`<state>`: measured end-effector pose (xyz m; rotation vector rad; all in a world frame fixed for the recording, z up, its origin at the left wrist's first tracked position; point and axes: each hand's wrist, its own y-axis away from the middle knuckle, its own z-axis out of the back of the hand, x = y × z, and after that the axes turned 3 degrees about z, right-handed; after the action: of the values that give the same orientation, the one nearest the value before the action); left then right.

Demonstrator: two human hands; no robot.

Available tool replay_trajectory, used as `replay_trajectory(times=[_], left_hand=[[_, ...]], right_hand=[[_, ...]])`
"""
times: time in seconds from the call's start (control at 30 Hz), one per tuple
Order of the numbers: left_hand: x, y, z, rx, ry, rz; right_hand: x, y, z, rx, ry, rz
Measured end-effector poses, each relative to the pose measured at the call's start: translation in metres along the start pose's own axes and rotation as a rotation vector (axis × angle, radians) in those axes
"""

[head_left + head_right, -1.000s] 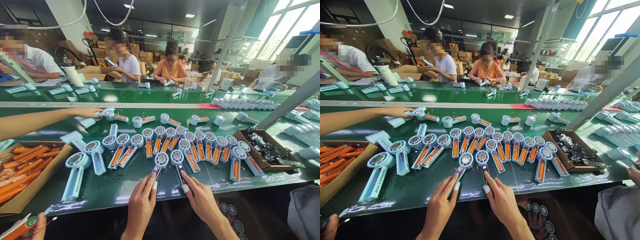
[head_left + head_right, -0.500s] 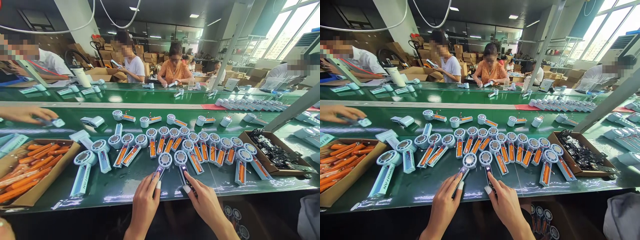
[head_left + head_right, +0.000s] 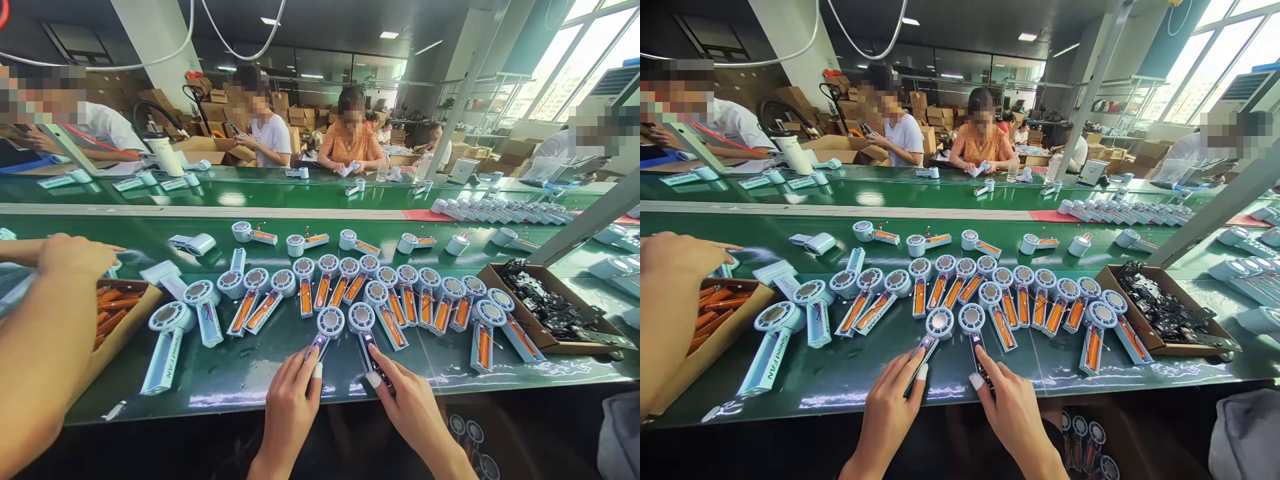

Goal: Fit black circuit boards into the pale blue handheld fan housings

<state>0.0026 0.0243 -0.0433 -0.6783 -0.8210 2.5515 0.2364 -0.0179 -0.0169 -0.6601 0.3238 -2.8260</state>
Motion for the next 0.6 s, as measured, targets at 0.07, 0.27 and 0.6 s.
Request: replay_trajectory(times=[0.07,0.27,0.6], left_hand=[[0.0,0.0002,-0.0004,-0.006,0.0,0.003],[-0.001,-0.0002,-0.001,0.001,0.017,0.022],[-0.0016,-0.0001,0.0002,-0.005,-0.006,0.012]], right_hand=[[0.0007,-0.0004,0.0,-0.003,-0.001,-0.006],[0.002,-0.0005,0.0003,-0.02,0.002,-0.007],[-0.0001,0.0009,-0.0015,0.008,0.009,-0.01]])
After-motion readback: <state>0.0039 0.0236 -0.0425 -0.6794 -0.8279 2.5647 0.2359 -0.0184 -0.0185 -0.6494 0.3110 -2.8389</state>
